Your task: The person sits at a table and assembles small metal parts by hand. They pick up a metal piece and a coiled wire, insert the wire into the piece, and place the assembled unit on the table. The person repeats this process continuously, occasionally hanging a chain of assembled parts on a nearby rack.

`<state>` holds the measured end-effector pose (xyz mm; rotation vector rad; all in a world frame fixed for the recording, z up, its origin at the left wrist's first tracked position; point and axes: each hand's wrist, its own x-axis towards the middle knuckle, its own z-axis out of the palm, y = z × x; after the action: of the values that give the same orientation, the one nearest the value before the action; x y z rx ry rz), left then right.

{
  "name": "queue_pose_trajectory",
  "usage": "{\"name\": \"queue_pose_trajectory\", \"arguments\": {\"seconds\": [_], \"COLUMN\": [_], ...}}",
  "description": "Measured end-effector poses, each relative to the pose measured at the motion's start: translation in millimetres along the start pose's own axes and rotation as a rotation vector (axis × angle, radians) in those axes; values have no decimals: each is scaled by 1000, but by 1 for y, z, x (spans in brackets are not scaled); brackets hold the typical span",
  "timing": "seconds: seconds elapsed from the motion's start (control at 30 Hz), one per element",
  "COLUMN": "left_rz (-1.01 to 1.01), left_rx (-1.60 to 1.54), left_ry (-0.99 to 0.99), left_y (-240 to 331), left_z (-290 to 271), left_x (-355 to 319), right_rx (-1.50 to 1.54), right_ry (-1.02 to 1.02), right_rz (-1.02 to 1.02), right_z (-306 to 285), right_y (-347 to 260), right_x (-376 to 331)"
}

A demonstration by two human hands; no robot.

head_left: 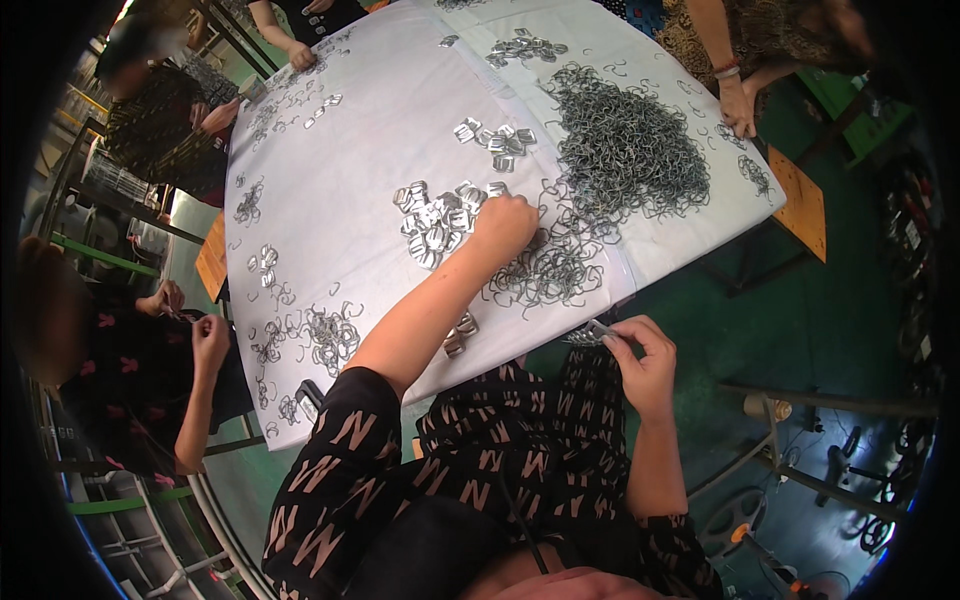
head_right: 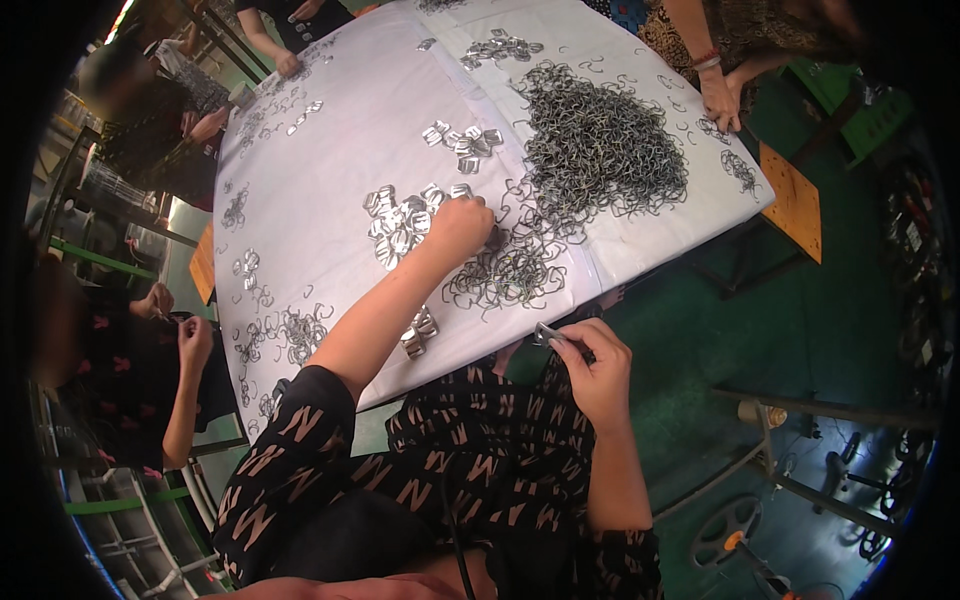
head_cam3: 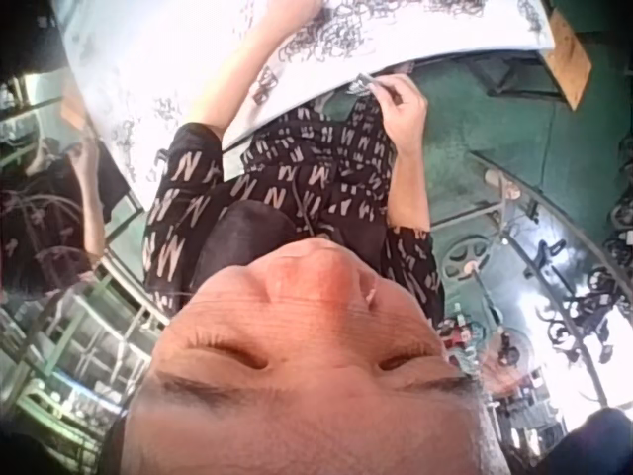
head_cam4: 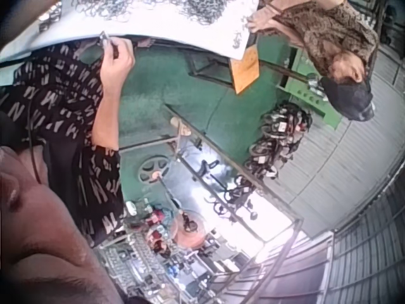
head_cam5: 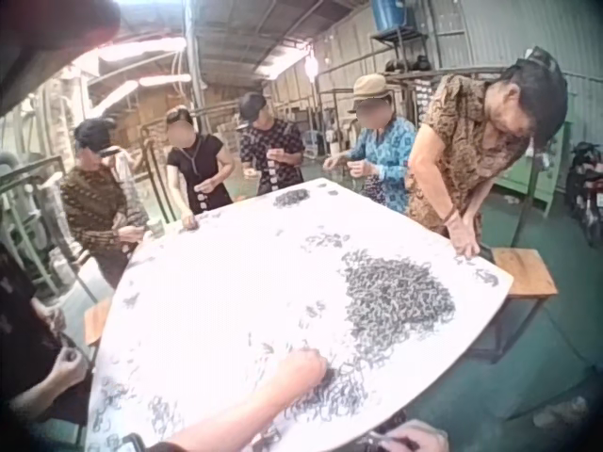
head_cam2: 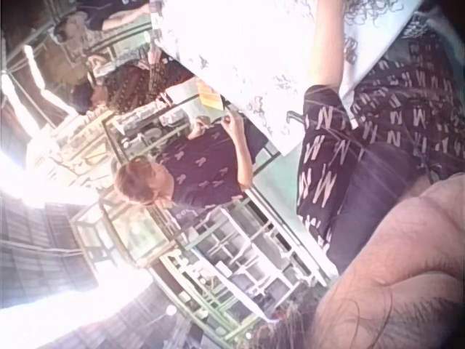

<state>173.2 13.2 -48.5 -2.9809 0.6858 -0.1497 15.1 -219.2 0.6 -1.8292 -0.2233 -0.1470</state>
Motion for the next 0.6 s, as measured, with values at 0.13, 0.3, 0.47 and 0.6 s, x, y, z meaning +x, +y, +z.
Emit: {"name": "queue_pose_trajectory", "arguments": {"seconds": [0.13, 0.3, 0.47, 0.6], "left_rz": [-41, 29, -233, 14], "left_rx": [-38, 25, -726, -1734], "left_ry": [-87, -7, -58, -69], "left_y": [-1, -2, -8, 29], "left_z": [-6, 0, -26, -48], "left_x": [2, 1, -14, -69], "right_rx": [21, 9, 23, 11], "right_ry": [15, 0, 28, 29], "right_rz": [-1, -26, -15, -26], "right_z": [5, 7, 6, 8], "right_y": [2, 2, 0, 2], "right_x": [-1, -2, -1, 0]}}
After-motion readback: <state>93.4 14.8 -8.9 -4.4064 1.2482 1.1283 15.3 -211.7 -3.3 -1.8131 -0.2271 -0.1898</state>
